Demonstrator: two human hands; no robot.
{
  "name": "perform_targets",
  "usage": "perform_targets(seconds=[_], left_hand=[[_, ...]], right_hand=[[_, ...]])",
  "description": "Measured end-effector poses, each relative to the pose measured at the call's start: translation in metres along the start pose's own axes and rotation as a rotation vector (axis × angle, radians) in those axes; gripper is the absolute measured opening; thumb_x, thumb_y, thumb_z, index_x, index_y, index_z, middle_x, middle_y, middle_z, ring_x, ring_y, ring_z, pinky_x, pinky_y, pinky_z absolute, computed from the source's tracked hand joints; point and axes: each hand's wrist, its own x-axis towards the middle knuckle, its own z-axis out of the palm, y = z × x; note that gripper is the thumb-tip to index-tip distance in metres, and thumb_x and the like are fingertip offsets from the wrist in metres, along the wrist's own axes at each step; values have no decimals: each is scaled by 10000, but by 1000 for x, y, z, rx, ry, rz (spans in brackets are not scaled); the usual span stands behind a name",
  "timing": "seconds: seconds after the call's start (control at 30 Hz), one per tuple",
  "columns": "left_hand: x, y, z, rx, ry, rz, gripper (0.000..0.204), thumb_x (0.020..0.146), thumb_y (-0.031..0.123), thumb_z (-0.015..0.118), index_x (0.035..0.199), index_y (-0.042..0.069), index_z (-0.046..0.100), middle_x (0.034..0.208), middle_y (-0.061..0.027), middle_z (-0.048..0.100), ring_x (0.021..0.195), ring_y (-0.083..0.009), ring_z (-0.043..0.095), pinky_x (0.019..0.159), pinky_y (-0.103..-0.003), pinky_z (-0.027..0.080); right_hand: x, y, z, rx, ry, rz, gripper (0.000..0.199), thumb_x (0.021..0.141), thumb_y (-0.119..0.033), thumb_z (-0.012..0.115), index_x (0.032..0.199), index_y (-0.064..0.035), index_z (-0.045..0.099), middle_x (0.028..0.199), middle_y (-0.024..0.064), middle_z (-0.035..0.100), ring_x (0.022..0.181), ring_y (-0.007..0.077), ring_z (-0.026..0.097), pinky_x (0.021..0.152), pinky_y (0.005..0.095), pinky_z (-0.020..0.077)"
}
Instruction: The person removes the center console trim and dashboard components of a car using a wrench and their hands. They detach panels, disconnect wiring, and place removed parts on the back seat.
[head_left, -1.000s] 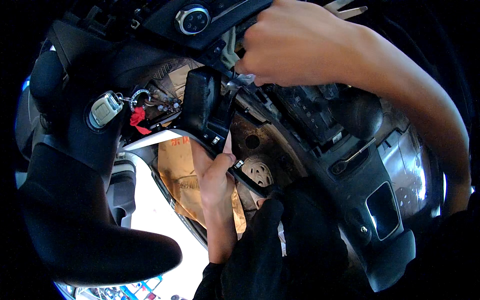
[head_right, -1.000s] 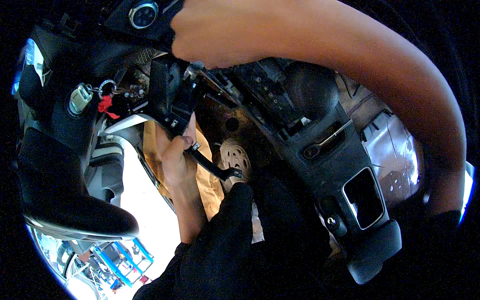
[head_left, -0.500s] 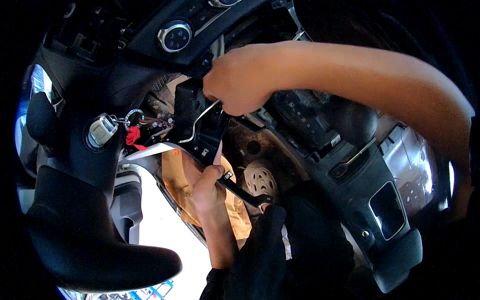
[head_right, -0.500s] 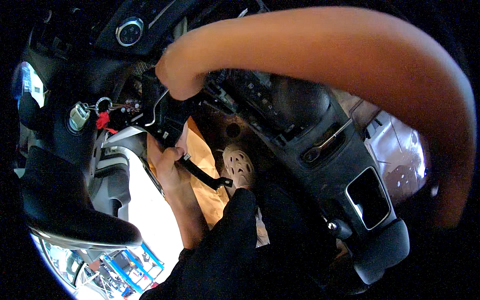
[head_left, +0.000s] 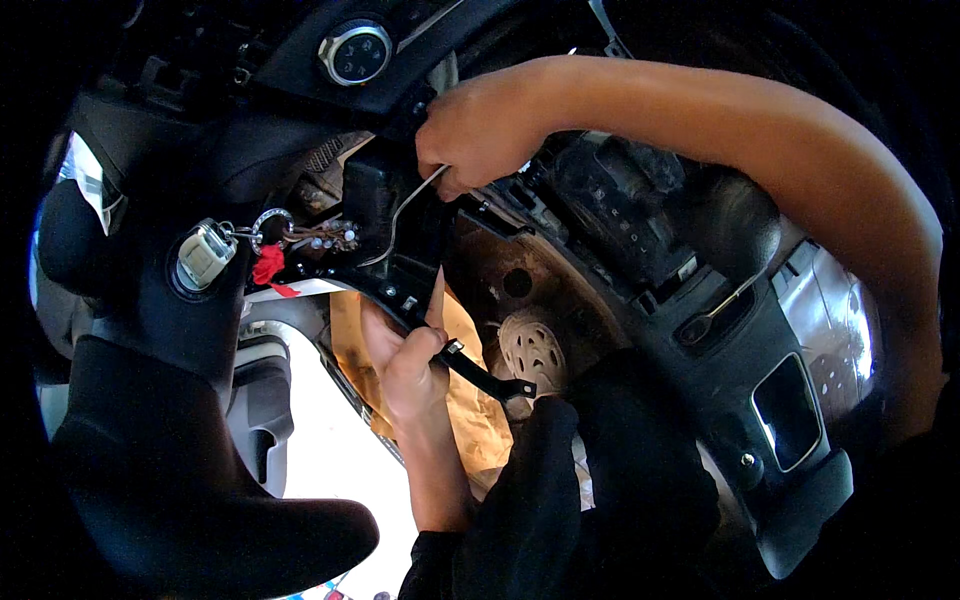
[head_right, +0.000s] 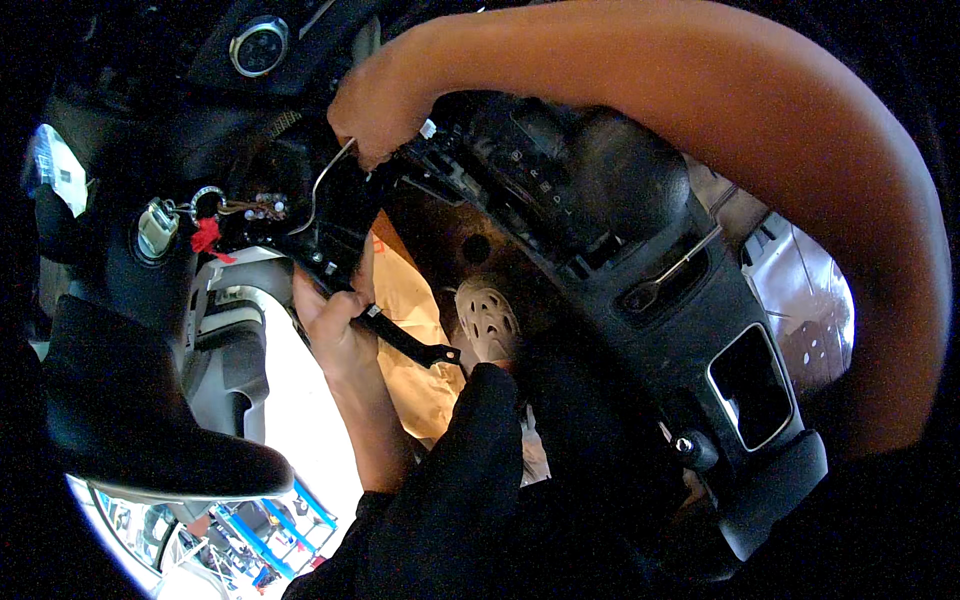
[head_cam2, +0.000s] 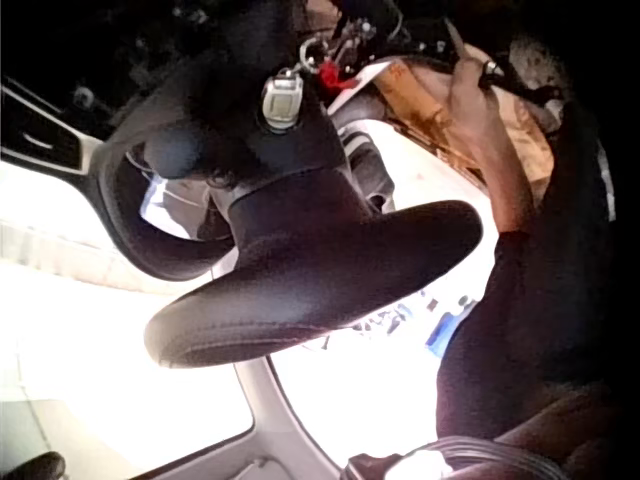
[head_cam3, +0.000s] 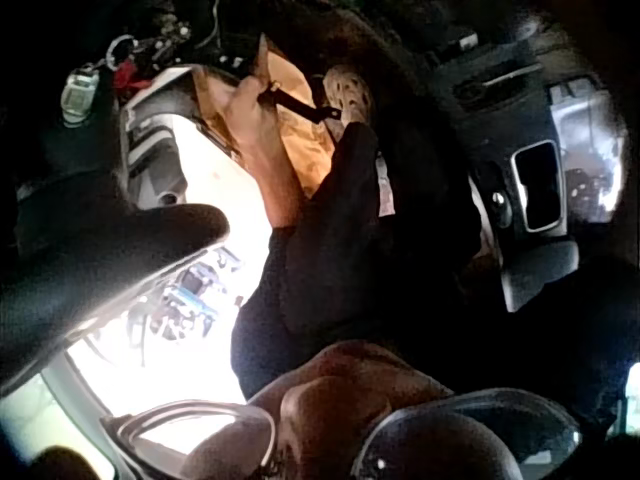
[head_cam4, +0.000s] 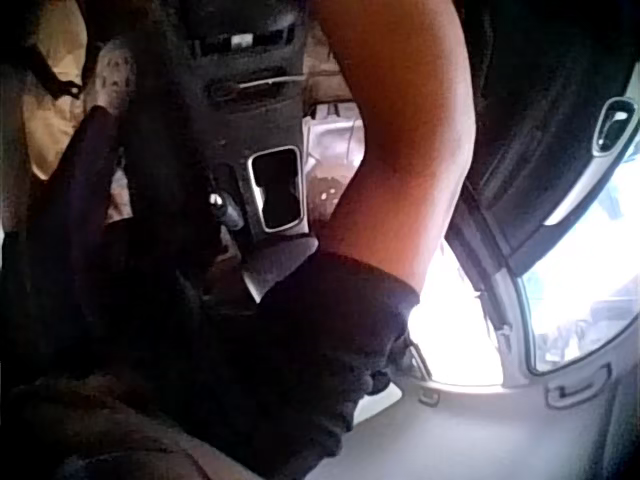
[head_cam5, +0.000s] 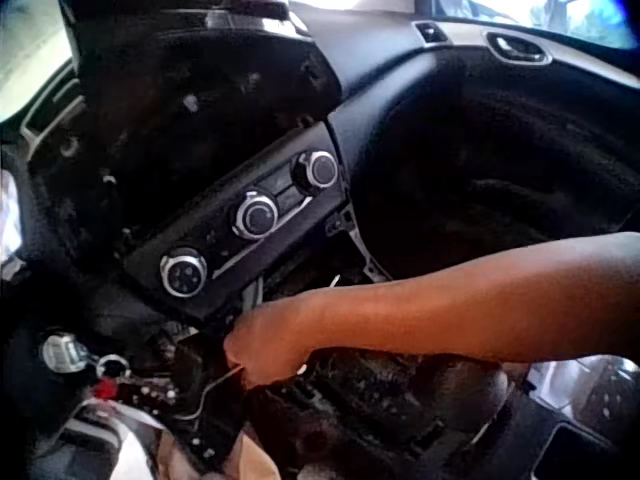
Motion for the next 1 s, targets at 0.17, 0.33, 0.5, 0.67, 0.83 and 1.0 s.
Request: perform_targets(seconds=[0.17, 0.33, 0.5, 0.67, 0.83, 1.0], left_hand=[[3, -1, -4, -57, -28, -16, 849, 538, -22, 469, 1370, -137, 343, 1286, -243, 500, 1301, -363, 509, 1163, -507, 363], [6, -5, -12, -71, -60, -11, 864, 537, -49, 447, 1386, -136, 319, 1295, -268, 488, 1311, -377, 498, 1167, -523, 352], [-3, 3, -3, -64, 11, -46, 783, 586, -76, 443, 1357, -157, 332, 1303, -270, 467, 1318, -373, 497, 1147, -508, 376], [-14, 8, 13, -61, 37, -12, 788, 592, -99, 392, 1371, -179, 308, 1306, -299, 444, 1294, -399, 511, 1118, -479, 434], [-7, 6, 15, -57, -64, 21, 814, 595, -113, 384, 1401, -172, 282, 1316, -302, 433, 1338, -392, 463, 1140, -511, 393], [-10, 6, 14, 57, 20, 27, 819, 579, -84, 392, 1389, -165, 304, 1335, -291, 466, 1308, -385, 495, 1137, -501, 407]], right_hand=[[3, -4, 4, -73, 26, -26, 334, 962, -272, 525, 971, 2, 716, 887, 204, 699, 914, 344, 671, 887, 472, 507], [2, -9, 2, -103, 21, -1, 329, 966, -267, 513, 979, -9, 717, 898, 197, 700, 933, 337, 663, 907, 462, 507], [0, -5, 3, -111, 52, -48, 322, 976, -276, 521, 1026, -26, 717, 926, 181, 705, 954, 336, 659, 906, 454, 514], [-1, 0, 3, -144, 18, -94, 321, 980, -294, 534, 1008, -32, 718, 936, 186, 705, 950, 334, 662, 896, 456, 519], [-6, -3, -3, 67, -82, 100, 353, 982, -305, 516, 928, -16, 710, 790, 158, 697, 816, 286, 680, 783, 432, 539], [8, -13, -5, 236, -189, 124, 362, 956, -291, 516, 859, 3, 704, 637, 93, 663, 662, 235, 662, 668, 382, 529]])
